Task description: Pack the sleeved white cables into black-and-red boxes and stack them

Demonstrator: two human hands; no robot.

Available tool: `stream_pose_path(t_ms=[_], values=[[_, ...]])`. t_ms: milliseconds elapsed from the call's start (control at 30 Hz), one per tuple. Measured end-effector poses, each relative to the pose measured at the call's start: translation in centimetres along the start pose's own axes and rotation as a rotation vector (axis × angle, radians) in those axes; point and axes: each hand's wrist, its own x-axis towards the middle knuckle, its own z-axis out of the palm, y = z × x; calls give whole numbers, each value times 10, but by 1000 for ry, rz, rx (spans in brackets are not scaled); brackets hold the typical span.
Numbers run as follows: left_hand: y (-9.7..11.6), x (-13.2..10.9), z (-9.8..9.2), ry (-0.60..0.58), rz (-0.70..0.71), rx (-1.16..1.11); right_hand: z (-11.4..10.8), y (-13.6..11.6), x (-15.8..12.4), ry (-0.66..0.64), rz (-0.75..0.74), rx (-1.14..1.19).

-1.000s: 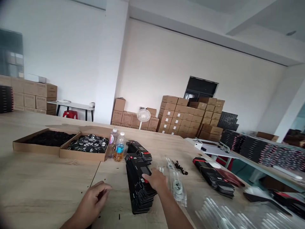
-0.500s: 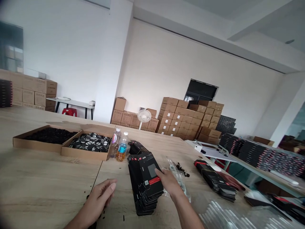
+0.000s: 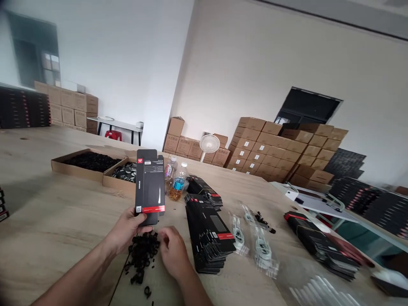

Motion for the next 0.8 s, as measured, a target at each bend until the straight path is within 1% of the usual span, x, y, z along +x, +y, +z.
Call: stream_pose_path(t_ms=[67,133,267,367,467,533,667,733,800], values=[[-8,0,5,8,-9,18,3,1,-7,-113,-27,-135],[-15,-2,11,17,-21,42,4,-2,-10,-142,-15,-242],[-23,-5,16,50,-37,87,-1,-6,-9,-123,3,-347],[-25,-5,13,55,-56,99,-13,-6,-11,-126,56,-425],[-25,-5,10,32,-76,105,-27,-5,-14,-163,104,-488],[-25,-5,8,-8,-75,108,-33,-4,-16,-177,112,-505],[-28,-4,7,-82,-61,108,-35,-4,-18,-166,116,-552],[-30,-2,6,-100,-42,121,-34,-5,-20,-158,107,-562],[-33,-1,5,-103,7,161,-32,-6,-20,-149,91,-554]])
